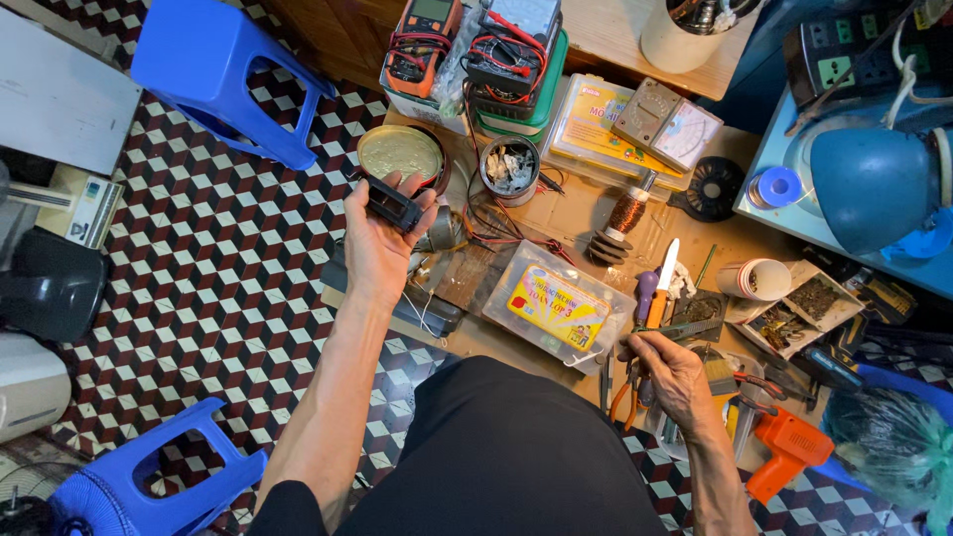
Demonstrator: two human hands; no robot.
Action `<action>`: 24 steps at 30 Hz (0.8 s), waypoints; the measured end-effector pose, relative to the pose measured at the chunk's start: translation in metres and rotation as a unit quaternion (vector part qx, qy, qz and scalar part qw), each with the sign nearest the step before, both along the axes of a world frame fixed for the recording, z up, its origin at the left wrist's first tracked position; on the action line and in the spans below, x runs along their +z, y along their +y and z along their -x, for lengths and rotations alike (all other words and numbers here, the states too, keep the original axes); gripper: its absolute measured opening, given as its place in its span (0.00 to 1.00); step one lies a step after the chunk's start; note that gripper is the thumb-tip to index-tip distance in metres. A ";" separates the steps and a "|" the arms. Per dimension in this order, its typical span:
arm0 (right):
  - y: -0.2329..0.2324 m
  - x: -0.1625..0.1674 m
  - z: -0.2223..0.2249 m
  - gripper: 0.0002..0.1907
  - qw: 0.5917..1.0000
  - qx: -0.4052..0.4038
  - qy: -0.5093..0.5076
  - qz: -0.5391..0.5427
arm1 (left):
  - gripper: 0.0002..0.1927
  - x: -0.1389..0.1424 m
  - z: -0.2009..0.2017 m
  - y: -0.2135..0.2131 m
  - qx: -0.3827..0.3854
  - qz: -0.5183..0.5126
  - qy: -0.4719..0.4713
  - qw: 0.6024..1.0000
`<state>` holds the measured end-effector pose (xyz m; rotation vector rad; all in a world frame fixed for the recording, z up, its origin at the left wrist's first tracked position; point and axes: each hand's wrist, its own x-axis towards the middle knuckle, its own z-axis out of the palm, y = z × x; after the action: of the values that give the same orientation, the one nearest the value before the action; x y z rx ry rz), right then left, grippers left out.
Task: The person uses a utility knife to scrape and clean the surface of a square analog meter movement. They then handle a small copper-wound coil, inspecting it and comparing it to the meter movement.
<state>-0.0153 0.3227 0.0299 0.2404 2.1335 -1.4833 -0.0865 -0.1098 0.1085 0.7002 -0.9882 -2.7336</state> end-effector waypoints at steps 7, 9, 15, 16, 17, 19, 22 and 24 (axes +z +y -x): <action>0.005 -0.031 -0.007 0.16 0.994 0.010 -0.002 -0.111 | 0.29 -0.007 -0.001 0.040 -0.014 0.019 -0.028 0.999; 0.006 -0.015 -0.014 0.17 0.983 0.028 -0.010 -0.182 | 0.29 -0.007 0.000 0.057 -0.043 0.040 -0.031 0.998; -0.030 0.093 -0.029 0.20 0.884 0.007 0.347 -0.314 | 0.27 -0.009 0.001 0.116 -0.157 0.198 -0.055 0.966; -0.047 0.108 -0.030 0.20 0.894 -0.021 0.353 -0.273 | 0.27 -0.008 -0.001 0.124 -0.171 0.244 -0.050 0.953; -0.069 0.119 -0.030 0.20 0.899 -0.037 0.365 -0.239 | 0.27 -0.007 -0.005 0.131 -0.195 0.261 -0.020 0.945; -0.110 0.135 -0.025 0.17 0.925 -0.074 0.338 -0.159 | 0.27 -0.003 -0.018 0.147 -0.243 0.288 0.040 0.925; -0.149 0.145 -0.018 0.19 0.942 -0.142 0.272 -0.137 | 0.28 0.000 -0.028 0.170 -0.263 0.298 0.081 0.914; -0.155 0.147 -0.015 0.19 0.948 -0.205 0.219 -0.106 | 0.29 0.000 -0.027 0.179 -0.277 0.228 0.074 0.931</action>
<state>-0.0008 0.1681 0.1767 0.4977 2.7353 -1.6508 -0.0597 0.0696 0.1087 0.1392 -1.9321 -2.7343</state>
